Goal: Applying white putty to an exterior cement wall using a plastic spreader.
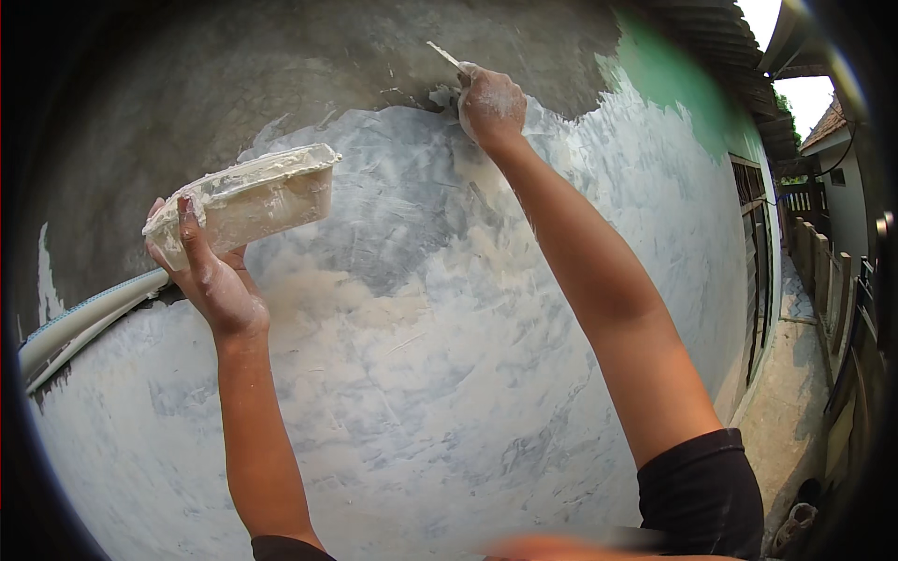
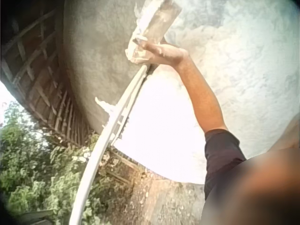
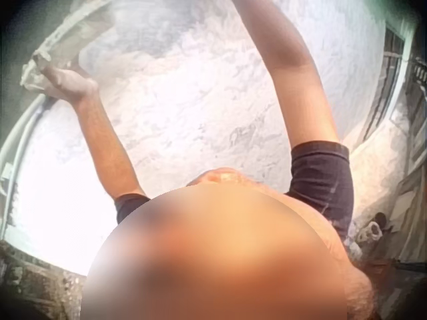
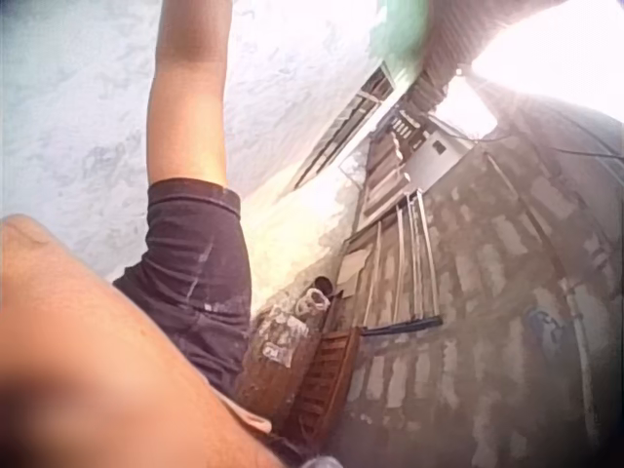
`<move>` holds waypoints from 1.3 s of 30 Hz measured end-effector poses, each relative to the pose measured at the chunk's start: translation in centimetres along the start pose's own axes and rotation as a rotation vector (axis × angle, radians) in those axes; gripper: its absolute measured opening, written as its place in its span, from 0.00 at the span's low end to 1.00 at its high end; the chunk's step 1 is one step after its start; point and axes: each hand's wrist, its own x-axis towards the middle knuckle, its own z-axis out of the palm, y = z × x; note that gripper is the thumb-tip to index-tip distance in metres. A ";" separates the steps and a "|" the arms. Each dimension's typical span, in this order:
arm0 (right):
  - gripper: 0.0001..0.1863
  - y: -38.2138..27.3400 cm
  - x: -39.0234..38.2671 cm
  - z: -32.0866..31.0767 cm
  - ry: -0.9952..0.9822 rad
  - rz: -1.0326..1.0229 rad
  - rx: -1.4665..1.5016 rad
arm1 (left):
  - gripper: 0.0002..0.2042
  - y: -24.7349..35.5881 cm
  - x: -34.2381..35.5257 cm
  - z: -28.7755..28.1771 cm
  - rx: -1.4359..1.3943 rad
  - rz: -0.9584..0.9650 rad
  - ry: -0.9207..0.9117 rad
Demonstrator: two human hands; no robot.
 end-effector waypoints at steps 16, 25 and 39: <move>0.09 -7.6 -3.6 -1.2 -0.446 -0.205 0.021 | 0.37 1.2 1.6 0.4 -0.060 0.004 0.027; 0.11 7.1 1.1 -3.6 -0.208 0.472 -0.412 | 0.32 2.4 2.3 -2.3 0.034 0.020 -0.031; 0.11 -12.7 0.5 0.3 -0.490 0.019 0.185 | 0.28 3.1 2.4 1.5 -0.100 -0.014 0.059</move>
